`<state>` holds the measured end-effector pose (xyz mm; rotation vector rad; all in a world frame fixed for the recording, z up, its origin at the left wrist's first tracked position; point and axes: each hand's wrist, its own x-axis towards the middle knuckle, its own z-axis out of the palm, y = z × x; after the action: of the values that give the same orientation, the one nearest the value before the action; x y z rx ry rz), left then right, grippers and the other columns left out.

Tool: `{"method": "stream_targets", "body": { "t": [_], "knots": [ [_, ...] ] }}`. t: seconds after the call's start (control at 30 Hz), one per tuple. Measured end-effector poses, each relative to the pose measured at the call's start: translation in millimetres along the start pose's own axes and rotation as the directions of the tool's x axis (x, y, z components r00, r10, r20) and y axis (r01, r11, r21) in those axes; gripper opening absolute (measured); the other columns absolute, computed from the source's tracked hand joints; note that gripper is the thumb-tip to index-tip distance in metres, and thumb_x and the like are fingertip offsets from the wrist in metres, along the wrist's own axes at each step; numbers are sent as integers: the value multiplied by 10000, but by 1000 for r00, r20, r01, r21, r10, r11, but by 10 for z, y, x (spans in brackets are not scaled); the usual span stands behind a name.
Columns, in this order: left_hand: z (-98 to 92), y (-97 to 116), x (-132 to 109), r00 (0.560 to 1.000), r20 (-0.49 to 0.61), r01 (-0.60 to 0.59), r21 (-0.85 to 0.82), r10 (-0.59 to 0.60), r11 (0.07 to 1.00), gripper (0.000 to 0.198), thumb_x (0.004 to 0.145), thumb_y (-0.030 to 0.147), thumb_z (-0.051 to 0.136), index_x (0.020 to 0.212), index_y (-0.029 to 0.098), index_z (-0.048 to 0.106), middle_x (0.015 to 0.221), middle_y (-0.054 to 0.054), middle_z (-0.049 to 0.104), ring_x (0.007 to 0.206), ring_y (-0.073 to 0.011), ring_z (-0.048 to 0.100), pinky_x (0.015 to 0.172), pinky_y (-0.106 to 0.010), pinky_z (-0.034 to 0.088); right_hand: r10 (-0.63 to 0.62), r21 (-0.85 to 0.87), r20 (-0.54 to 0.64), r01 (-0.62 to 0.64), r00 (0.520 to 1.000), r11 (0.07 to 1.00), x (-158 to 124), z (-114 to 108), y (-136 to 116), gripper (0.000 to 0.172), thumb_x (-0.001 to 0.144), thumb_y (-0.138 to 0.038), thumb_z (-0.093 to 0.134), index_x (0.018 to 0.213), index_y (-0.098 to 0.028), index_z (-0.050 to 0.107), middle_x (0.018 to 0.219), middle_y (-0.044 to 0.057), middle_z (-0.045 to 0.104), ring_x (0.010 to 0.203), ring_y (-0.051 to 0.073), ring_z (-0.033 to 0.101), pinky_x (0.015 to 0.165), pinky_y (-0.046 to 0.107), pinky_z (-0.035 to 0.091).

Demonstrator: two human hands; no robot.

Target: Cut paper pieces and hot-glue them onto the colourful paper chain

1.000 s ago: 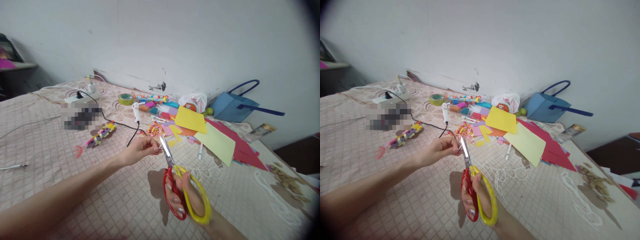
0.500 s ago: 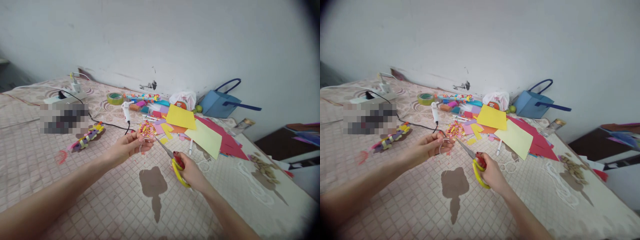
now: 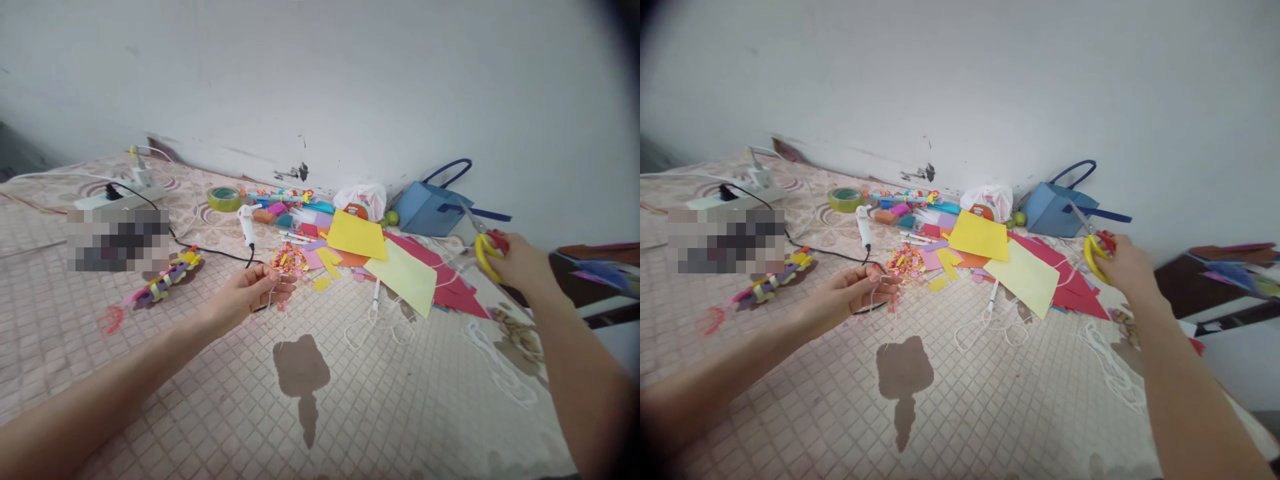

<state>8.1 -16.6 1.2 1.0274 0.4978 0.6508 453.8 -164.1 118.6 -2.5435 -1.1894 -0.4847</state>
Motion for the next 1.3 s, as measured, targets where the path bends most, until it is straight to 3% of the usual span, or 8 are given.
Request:
{"method": "stream_targets", "body": {
  "t": [0.27, 0.5, 0.77, 0.83, 0.9, 0.97, 1.13, 1.3],
  "knots": [
    [-22, 78, -19, 997, -81, 15, 86, -7, 996, 173, 766, 269, 671, 757, 151, 544, 875, -12, 658, 719, -89, 604, 734, -227, 472, -145, 135, 178, 121, 973, 983, -510, 916, -720, 314, 712, -367, 669, 955, -172, 629, 934, 111, 692, 797, 242, 632, 630, 301, 434],
    [-126, 80, -23, 998, -57, 49, 178, -39, 983, 207, 753, 302, 670, 700, 154, 536, 598, 49, 540, 517, -59, 463, 514, -180, 353, -175, 288, 212, 110, 962, 951, -729, 1540, -1348, 304, 695, -336, 663, 907, -129, 595, 833, 112, 681, 756, 231, 623, 652, 299, 446],
    [-130, 62, -68, 994, 0, 112, 111, -113, 987, 194, 757, 279, 671, 752, 151, 526, 623, 40, 527, 518, -57, 466, 501, -181, 364, -341, 539, 131, 222, 931, 813, -1079, 1178, -1857, 218, 841, -277, 515, 998, -146, 591, 1070, 156, 609, 986, 262, 566, 827, 381, 442],
    [-110, 53, -81, 994, 1, 112, 126, -113, 986, 197, 754, 276, 677, 770, 155, 523, 624, 39, 538, 506, -58, 474, 488, -185, 361, -478, 677, 186, 241, 858, 695, -1285, 1001, -2099, 250, 877, -366, 484, 1041, -203, 579, 984, 71, 650, 797, 177, 633, 696, 293, 494],
    [-89, 45, -98, 994, 8, 108, 143, -110, 984, 207, 752, 277, 682, 802, 160, 519, 628, 37, 556, 502, -60, 486, 482, -187, 358, -650, 917, 229, 64, 724, 394, -1476, 865, -2337, 312, 862, -391, 522, 1102, -195, 547, 1049, 81, 629, 745, 157, 643, 636, 280, 498],
    [-77, 34, -117, 994, 28, 102, 145, -107, 984, 228, 750, 297, 685, 826, 166, 514, 619, 40, 563, 507, -66, 498, 486, -191, 361, -694, 957, 232, -34, 681, 287, -1612, 794, -2522, 330, 827, -367, 590, 1109, -199, 550, 1006, 66, 630, 712, 143, 631, 612, 269, 486],
    [-107, 13, -145, 989, 75, 113, 185, -129, 976, 235, 752, 321, 680, 852, 172, 527, 602, 41, 576, 513, -75, 519, 482, -191, 372, -708, 968, 231, -86, 668, 235, -1694, 827, -2644, 137, 837, -314, 586, 813, -182, 614, 664, -23, 564, 552, 92, 501, 513, 220, 397],
    [-183, 27, -152, 984, 79, 122, 375, -162, 919, 204, 747, 326, 672, 789, 153, 573, 583, 20, 603, 491, -81, 544, 495, -195, 439, -588, 944, 326, -292, 740, 155, -1610, 911, -2516, 162, 827, -329, 589, 753, -190, 552, 547, -66, 478, 468, 76, 431, 454, 202, 358]
  ]
}}
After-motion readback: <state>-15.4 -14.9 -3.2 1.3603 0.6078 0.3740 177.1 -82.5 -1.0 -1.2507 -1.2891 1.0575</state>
